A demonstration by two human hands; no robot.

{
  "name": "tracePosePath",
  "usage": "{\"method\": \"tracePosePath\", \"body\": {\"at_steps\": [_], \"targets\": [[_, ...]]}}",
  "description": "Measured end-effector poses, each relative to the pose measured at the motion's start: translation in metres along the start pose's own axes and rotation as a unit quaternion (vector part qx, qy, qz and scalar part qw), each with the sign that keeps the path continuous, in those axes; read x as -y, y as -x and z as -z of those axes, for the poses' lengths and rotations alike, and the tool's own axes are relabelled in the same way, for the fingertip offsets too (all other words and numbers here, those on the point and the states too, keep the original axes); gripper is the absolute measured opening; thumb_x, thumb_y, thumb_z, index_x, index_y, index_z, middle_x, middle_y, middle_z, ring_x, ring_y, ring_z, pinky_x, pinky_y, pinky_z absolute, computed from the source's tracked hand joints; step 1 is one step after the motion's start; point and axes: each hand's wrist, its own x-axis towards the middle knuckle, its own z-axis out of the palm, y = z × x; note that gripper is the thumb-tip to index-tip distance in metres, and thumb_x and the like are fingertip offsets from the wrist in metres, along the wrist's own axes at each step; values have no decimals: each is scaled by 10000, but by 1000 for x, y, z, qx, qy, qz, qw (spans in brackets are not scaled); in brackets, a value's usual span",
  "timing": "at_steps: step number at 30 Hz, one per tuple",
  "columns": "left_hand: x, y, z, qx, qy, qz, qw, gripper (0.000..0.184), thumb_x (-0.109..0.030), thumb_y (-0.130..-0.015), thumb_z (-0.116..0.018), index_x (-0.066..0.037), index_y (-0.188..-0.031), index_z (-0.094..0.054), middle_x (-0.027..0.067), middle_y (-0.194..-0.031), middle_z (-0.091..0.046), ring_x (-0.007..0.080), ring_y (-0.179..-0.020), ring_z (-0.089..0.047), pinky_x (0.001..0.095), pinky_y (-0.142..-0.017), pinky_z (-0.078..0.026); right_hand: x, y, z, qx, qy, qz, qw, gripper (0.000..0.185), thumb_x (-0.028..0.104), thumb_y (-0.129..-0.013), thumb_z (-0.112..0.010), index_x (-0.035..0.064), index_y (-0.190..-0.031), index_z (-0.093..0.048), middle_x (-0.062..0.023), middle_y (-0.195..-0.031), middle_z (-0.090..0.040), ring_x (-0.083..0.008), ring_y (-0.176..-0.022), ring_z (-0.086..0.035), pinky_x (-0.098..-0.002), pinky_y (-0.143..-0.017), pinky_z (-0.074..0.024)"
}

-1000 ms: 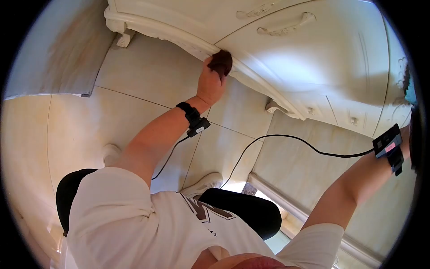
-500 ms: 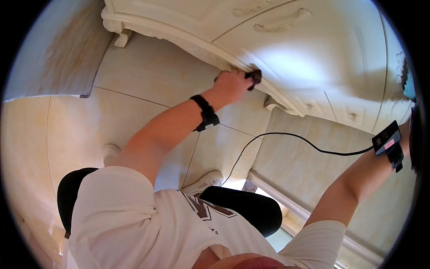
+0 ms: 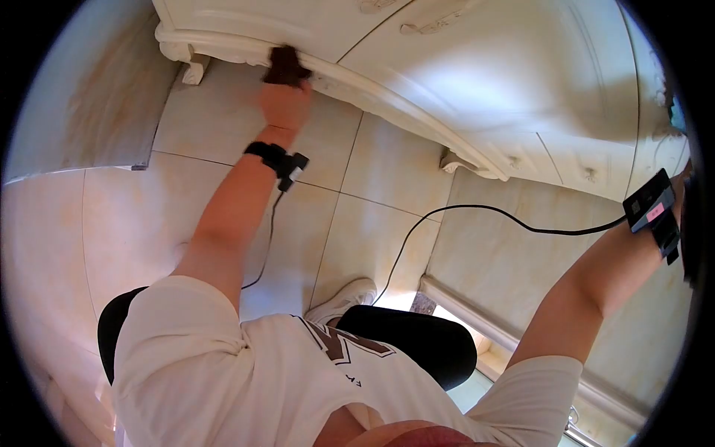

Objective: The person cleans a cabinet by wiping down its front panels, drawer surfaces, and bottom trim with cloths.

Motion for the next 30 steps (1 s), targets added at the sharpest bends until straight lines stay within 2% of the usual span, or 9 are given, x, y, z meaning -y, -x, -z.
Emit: {"method": "tracePosePath", "body": {"at_steps": [4,5,10,13,17,21,24,26,30], "targets": [[-65,30,-7,207,182,147,950,209,-189,-751,-617,-35,-881,-671,150,-977,-622,346,-857,-611,439,-688,-523,-10,-3,-6,-18,-23,53,998,818,503,-760,-731,-86,-1262,-466,-287,-1087,-607,-375,-982,-611,-413,-851,-473],[-73,38,-6,189,117,-26,975,172,-191,-731,-631,-31,-780,-671,135,-944,-596,329,-894,-584,424,-699,-528,-30,-11,-13,-14,-35,22,999,821,501,-764,-728,-83,-1274,-459,-282,-1119,-597,-371,-1007,-603,-410,-867,-467],[-66,26,-5,209,86,-150,963,154,-178,-756,-616,-47,-818,-668,130,-946,-590,320,-921,-567,412,-673,-530,-33,-11,-16,2,-89,-23,996,826,514,-777,-709,-64,-1303,-444,-270,-1146,-588,-363,-1023,-599,-408,-870,-464],[-38,8,5,173,182,80,965,211,-162,-812,-575,-60,-986,-636,144,-971,-606,320,-948,-571,413,-693,-522,-23,-4,-8,28,-17,-58,998,799,545,-775,-695,-64,-1250,-491,-268,-1078,-608,-364,-957,-607,-413,-828,-468],[43,-17,9,7,9,-70,997,324,-109,-771,-595,-19,-1080,-626,170,-1061,-624,367,-936,-595,413,-820,-501,-40,-7,-13,7,-71,-55,996,792,602,-742,-693,-66,-1141,-549,-261,-963,-621,-366,-866,-597,-432,-783,-461],[44,-46,38,-35,37,42,998,392,-112,-759,-594,0,-1135,-606,227,-1065,-610,398,-955,-579,421,-830,-490,-74,-7,-30,17,-53,-90,994,808,611,-733,-696,-81,-1121,-544,-265,-952,-618,-371,-858,-598,-442,-772,-463],[25,-18,6,-32,8,138,990,318,-223,-716,-660,-11,-952,-638,180,-768,-614,377,-678,-594,458,-604,-489,-121,-8,-60,-17,440,-160,884,793,606,-744,-689,-95,-1083,-539,-266,-925,-614,-371,-838,-597,-445,-750,-468],[11,7,-8,59,81,104,989,313,-231,-703,-685,-15,-922,-629,163,-870,-630,358,-763,-607,428,-643,-496,-40,-8,-14,5,-34,-68,997,765,594,-761,-680,-98,-1052,-534,-268,-891,-609,-369,-816,-594,-443,-726,-470],[-46,13,20,137,114,-48,983,330,-160,-713,-652,-127,-1041,-638,100,-859,-589,288,-816,-590,419,-656,-500,-35,-8,-13,24,-64,-72,995,717,595,-771,-671,-79,-977,-536,-257,-838,-600,-361,-775,-582,-452,-704,-459]]}}
